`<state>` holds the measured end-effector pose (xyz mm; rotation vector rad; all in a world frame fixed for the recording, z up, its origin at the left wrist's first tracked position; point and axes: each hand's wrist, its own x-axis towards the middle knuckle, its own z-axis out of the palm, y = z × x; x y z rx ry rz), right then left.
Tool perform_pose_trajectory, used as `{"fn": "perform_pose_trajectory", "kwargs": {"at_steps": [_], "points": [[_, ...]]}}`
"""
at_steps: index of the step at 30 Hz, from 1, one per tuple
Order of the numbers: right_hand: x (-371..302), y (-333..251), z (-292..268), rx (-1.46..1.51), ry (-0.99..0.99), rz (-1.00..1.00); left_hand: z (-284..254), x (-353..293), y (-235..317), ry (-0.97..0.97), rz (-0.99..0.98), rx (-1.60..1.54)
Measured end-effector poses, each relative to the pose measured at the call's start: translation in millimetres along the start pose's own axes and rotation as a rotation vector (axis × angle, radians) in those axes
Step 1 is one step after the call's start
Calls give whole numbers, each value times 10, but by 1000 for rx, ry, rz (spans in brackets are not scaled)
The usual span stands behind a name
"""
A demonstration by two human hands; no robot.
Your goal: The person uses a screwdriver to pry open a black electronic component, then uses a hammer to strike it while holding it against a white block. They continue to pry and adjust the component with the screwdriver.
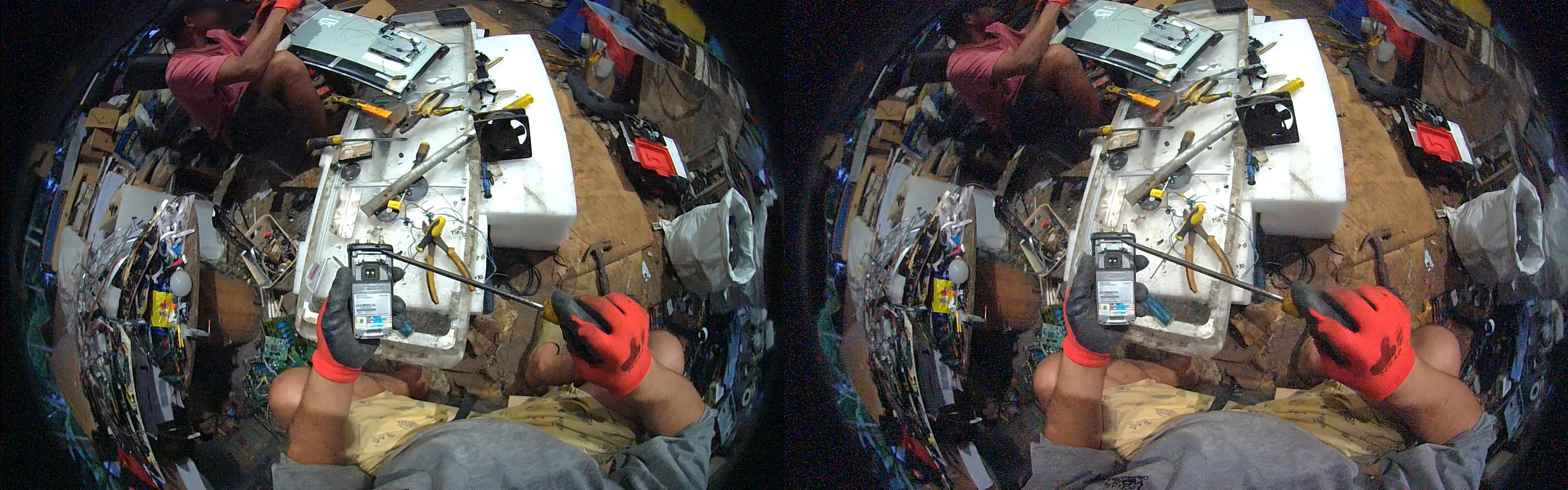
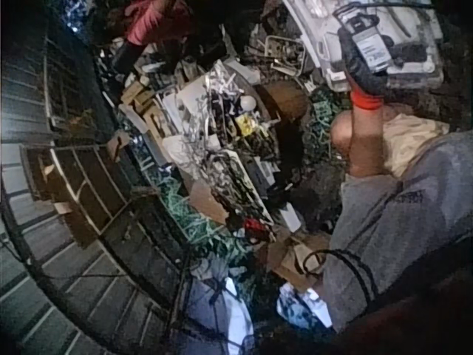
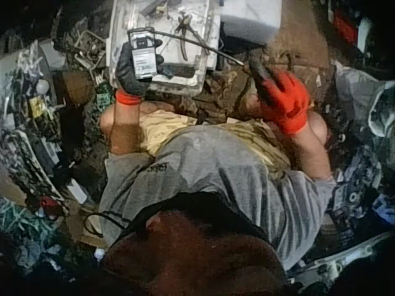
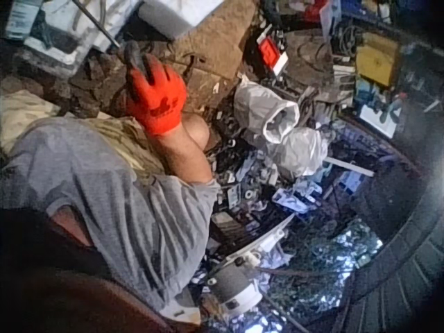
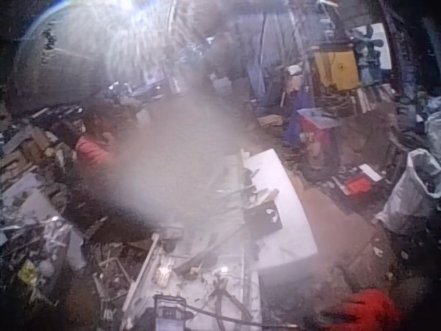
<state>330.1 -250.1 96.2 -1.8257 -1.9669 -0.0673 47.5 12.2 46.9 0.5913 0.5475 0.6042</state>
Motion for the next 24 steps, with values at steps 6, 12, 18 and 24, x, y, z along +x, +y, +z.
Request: {"fn": "perform_pose_trajectory", "kwargs": {"at_steps": [6,12,18,24], "points": [[-55,10,-16,-141,92,-74,-30,-22,41,-4,12,62],[-94,81,56,-178,157,-89,-28,-60,47,-25,26,110],[-81,72,167,621,-15,477,63,-69,64,-73,40,101],[-40,168,112,1136,-305,877,29,-80,50,16,49,90]]}}
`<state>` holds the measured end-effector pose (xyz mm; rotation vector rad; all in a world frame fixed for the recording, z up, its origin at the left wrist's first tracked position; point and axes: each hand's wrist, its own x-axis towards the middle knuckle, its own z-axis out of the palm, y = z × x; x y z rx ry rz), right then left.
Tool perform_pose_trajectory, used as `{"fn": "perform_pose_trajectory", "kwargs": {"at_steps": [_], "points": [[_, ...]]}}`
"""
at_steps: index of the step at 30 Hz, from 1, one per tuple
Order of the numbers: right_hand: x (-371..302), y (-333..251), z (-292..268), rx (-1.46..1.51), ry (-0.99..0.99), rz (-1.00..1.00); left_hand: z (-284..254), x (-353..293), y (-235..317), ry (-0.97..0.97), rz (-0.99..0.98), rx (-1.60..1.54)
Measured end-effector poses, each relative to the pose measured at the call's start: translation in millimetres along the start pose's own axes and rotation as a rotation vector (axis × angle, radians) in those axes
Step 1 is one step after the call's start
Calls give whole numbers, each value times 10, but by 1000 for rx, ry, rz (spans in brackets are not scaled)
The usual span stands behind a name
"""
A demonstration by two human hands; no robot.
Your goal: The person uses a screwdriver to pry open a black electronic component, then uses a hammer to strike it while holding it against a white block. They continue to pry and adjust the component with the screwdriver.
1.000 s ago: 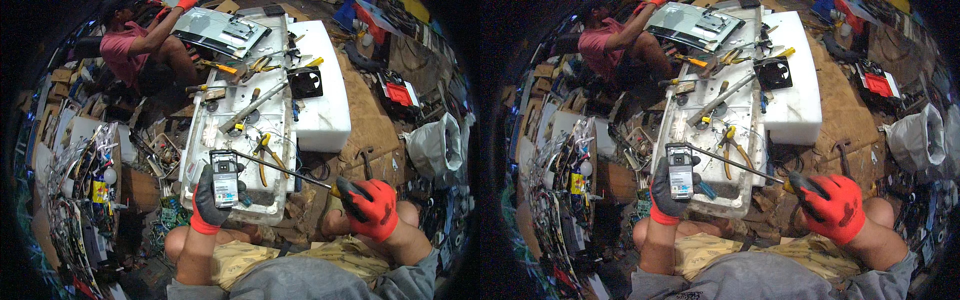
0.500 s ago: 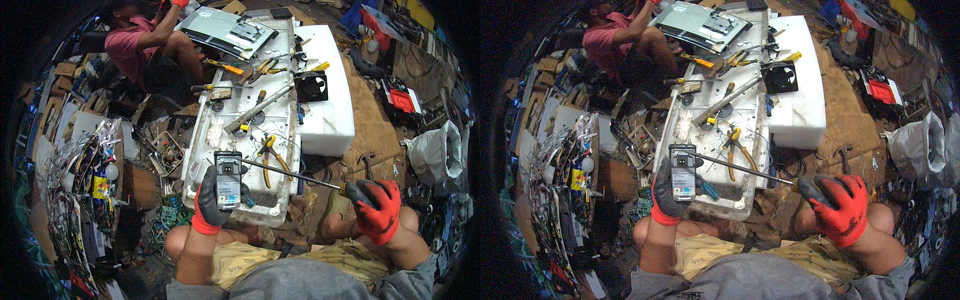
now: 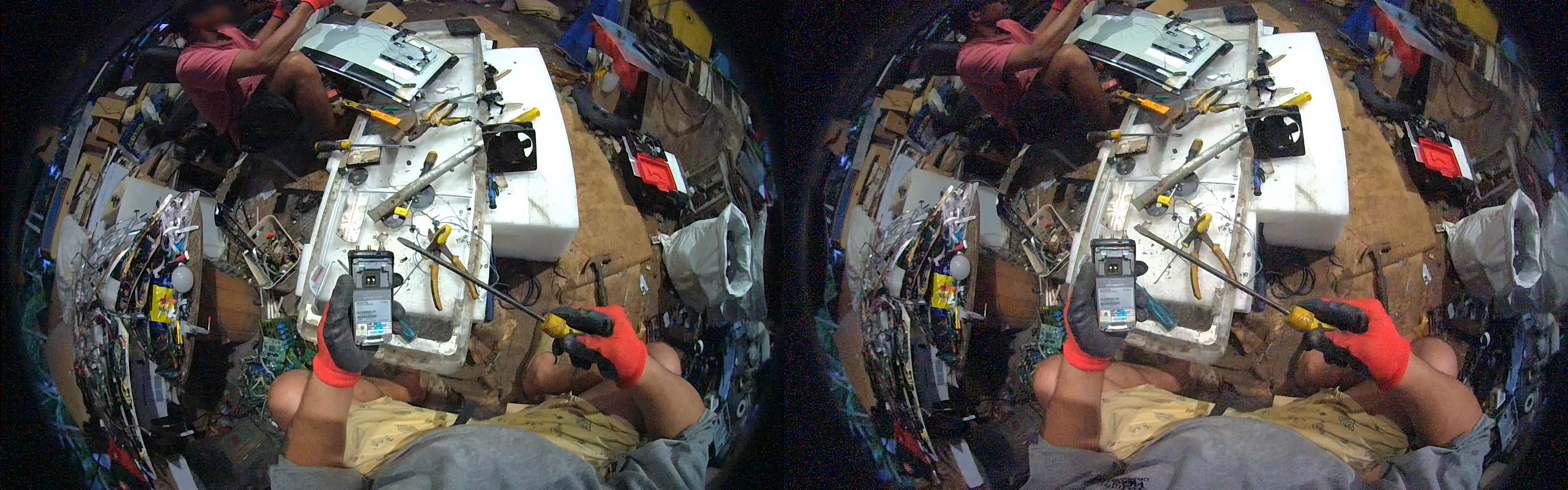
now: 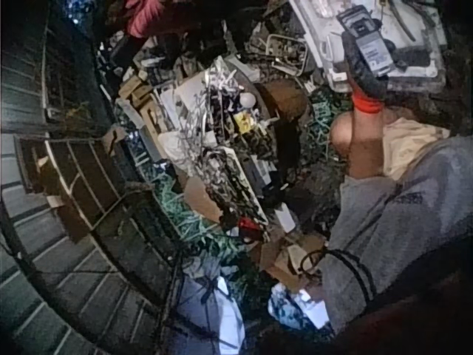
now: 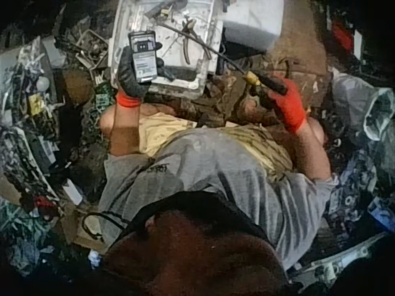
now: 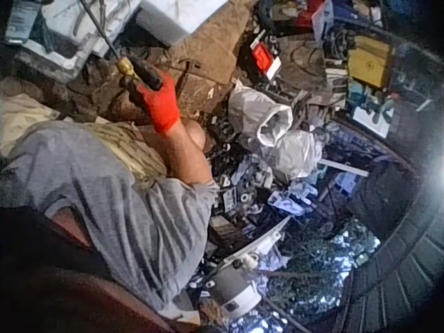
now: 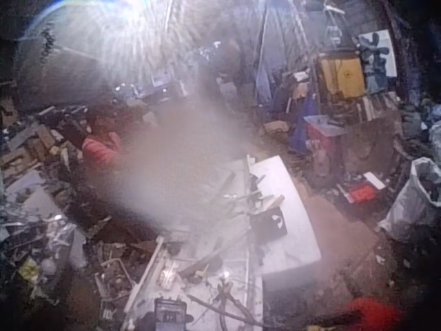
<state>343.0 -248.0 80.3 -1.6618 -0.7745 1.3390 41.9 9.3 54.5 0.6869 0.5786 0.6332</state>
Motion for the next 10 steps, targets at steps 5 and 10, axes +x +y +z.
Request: {"fn": "perform_pose_trajectory", "kwargs": {"at_steps": [5,10], "points": [[-6,-47,69,76,-42,53,12,-30,29,-23,4,1],[8,-22,96,111,-33,69,-26,-25,8,-47,62,39]]}}
